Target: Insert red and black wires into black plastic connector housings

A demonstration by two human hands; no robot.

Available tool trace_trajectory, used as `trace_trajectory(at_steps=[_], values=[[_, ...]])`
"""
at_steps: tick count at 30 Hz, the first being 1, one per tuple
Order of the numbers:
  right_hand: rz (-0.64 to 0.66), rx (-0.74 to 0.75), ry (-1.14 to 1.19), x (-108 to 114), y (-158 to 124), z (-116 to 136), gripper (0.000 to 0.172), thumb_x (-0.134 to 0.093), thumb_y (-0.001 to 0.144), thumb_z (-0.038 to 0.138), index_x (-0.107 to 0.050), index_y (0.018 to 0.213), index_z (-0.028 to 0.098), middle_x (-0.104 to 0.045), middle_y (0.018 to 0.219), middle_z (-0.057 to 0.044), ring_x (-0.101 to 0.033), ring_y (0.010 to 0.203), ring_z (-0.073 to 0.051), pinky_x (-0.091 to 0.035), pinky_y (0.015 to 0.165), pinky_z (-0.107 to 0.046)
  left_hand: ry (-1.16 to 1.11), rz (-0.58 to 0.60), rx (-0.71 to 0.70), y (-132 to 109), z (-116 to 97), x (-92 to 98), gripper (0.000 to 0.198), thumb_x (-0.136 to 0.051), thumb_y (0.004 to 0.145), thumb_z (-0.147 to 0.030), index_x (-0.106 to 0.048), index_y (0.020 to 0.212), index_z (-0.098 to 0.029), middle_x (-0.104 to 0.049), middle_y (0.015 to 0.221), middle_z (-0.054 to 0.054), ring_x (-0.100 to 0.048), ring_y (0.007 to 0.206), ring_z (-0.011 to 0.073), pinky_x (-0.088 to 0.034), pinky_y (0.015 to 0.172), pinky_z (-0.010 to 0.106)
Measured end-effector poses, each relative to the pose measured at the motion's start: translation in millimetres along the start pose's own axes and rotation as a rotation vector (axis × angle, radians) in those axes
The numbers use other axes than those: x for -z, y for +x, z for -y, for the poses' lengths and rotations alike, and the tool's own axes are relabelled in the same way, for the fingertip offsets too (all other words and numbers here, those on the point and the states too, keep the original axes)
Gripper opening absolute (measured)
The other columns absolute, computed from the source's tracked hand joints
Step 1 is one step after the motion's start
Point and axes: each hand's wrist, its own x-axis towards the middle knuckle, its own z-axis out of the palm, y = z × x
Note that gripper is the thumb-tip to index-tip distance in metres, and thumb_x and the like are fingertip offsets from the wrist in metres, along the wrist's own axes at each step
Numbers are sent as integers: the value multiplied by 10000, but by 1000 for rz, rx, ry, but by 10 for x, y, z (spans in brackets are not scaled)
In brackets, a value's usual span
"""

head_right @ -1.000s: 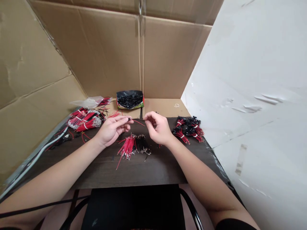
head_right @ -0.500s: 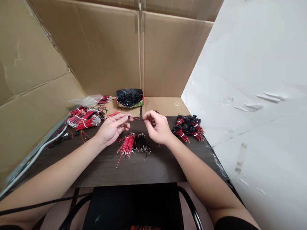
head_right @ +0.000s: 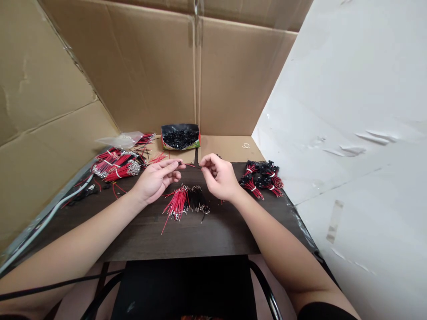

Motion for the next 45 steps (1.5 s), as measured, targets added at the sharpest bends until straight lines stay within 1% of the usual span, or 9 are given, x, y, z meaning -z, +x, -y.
trace_trajectory(at_steps=[12, 16, 23, 28, 34, 40, 45], values=[[13, 44, -37, 3, -7, 31, 55, -643, 988, 211, -605, 1028, 211, -630, 878, -26, -576, 690, -135, -438, 587, -277, -6, 1, 3, -5, 5, -6, 352, -945, 807, -344, -839, 1078, -145, -819, 1108, 139, -685, 726, 118, -524, 658, 241], [22, 63, -69, 1, -16, 38, 52, -643, 985, 198, -612, 1024, 212, -640, 904, -34, -585, 723, -142, -447, 606, -278, -16, 3, 7, -2, 1, -1, 345, -942, 810, -343, -840, 1072, -144, -815, 1062, 124, -682, 732, 118, -527, 661, 239], [18, 62, -85, 9, -16, 21, 50, -639, 983, 194, -616, 1024, 210, -642, 898, -34, -584, 722, -141, -452, 608, -278, -1, 7, 12, -15, -4, -7, 328, -925, 830, -344, -843, 1077, -144, -816, 1087, 138, -680, 738, 121, -526, 665, 243], [14, 68, -118, 13, -12, 24, 54, -641, 970, 189, -620, 1015, 210, -643, 887, -29, -580, 708, -137, -446, 594, -270, 6, 0, 8, -6, 5, -1, 336, -943, 808, -364, -849, 1051, -151, -818, 1055, 125, -680, 723, 121, -525, 657, 242], [32, 52, -119, 19, -15, 61, 68, -647, 954, 183, -616, 1008, 210, -641, 860, -20, -557, 663, -125, -433, 561, -264, 30, -2, 12, -10, 9, -7, 371, -954, 795, -390, -853, 1064, -156, -821, 1102, 144, -680, 720, 119, -525, 648, 239], [68, 2, -122, 19, -23, 43, 79, -658, 949, 202, -624, 1020, 211, -663, 890, -35, -572, 691, -134, -454, 584, -275, 58, -15, -14, -18, 9, -16, 363, -956, 789, -403, -858, 1042, -161, -820, 1068, 131, -674, 701, 122, -513, 627, 246], [91, 0, -95, 13, -22, 31, 84, -660, 950, 203, -623, 1025, 208, -667, 907, -35, -581, 709, -133, -468, 606, -273, 70, -11, -17, -24, 7, -16, 387, -954, 788, -413, -855, 1062, -159, -824, 1084, 142, -676, 702, 123, -515, 632, 250]])
